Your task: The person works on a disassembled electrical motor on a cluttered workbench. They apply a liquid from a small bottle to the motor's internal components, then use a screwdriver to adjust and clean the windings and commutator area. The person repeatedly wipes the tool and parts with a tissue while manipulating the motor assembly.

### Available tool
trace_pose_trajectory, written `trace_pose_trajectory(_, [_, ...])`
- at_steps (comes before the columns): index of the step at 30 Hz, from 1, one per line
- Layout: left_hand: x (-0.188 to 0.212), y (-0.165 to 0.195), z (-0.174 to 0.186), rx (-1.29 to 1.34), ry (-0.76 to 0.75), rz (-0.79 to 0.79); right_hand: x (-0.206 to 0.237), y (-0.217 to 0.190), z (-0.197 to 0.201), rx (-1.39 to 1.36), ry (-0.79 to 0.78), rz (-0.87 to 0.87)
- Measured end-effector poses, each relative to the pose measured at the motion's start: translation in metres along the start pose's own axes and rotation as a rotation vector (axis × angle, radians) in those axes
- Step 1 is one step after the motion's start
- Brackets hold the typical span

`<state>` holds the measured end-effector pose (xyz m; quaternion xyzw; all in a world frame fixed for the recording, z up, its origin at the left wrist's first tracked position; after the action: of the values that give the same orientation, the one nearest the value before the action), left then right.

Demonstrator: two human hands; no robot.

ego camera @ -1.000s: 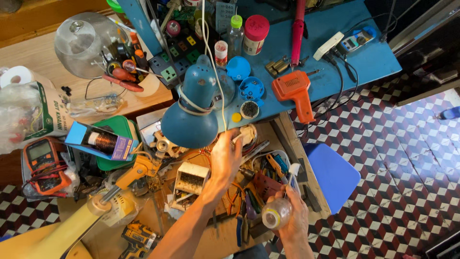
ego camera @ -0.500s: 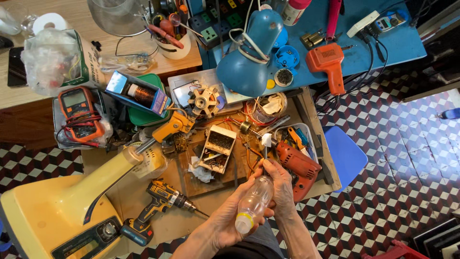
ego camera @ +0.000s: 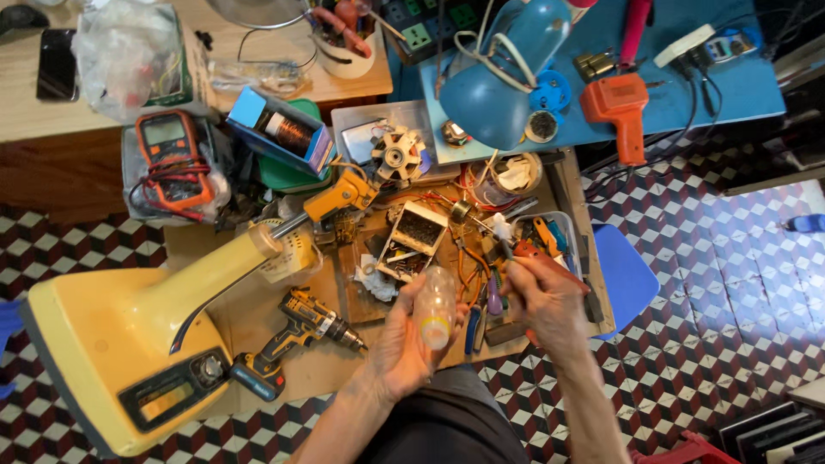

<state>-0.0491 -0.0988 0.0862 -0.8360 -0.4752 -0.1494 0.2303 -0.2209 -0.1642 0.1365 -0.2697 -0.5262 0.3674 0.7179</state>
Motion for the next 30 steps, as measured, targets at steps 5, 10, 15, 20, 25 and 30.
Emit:
trace_pose_trajectory(5, [-0.031,0.046,0.01,-0.051,0.087,-0.273,0.048,-0.051,0.052,0.555,0.166,-0.188])
trace_pose_trajectory(10, [-0.047,0.074,-0.006,-0.264,0.097,-0.488,0.077,-0.103,0.03,0.764,0.062,0.024])
trace_pose_trajectory(15, [-0.051,0.08,-0.014,-0.376,0.152,-0.583,0.058,-0.124,-0.006,1.054,0.003,0.229])
trace_pose_trajectory(20, [-0.052,0.078,-0.026,-0.399,0.07,-0.696,0.03,-0.107,-0.021,1.262,-0.031,0.09])
trace_pose_trajectory(25, [-0.05,0.073,-0.036,-0.509,0.066,-0.776,0.009,-0.102,-0.032,1.361,-0.031,0.177])
trace_pose_trajectory(30, [-0.054,0.066,-0.041,-0.497,0.045,-0.787,-0.005,-0.092,-0.034,1.361,-0.037,0.22])
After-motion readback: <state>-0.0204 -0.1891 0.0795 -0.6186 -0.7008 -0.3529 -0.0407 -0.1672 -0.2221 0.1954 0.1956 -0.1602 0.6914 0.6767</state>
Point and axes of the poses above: each hand's wrist, its own x-axis away from the middle knuckle, its own z-axis out of the back of the hand, y = z × x, the point moved 8 cm from there along -x, towards the middle knuckle, and after that the axes turned 13 degrees about -z, right-handed, at the moved point
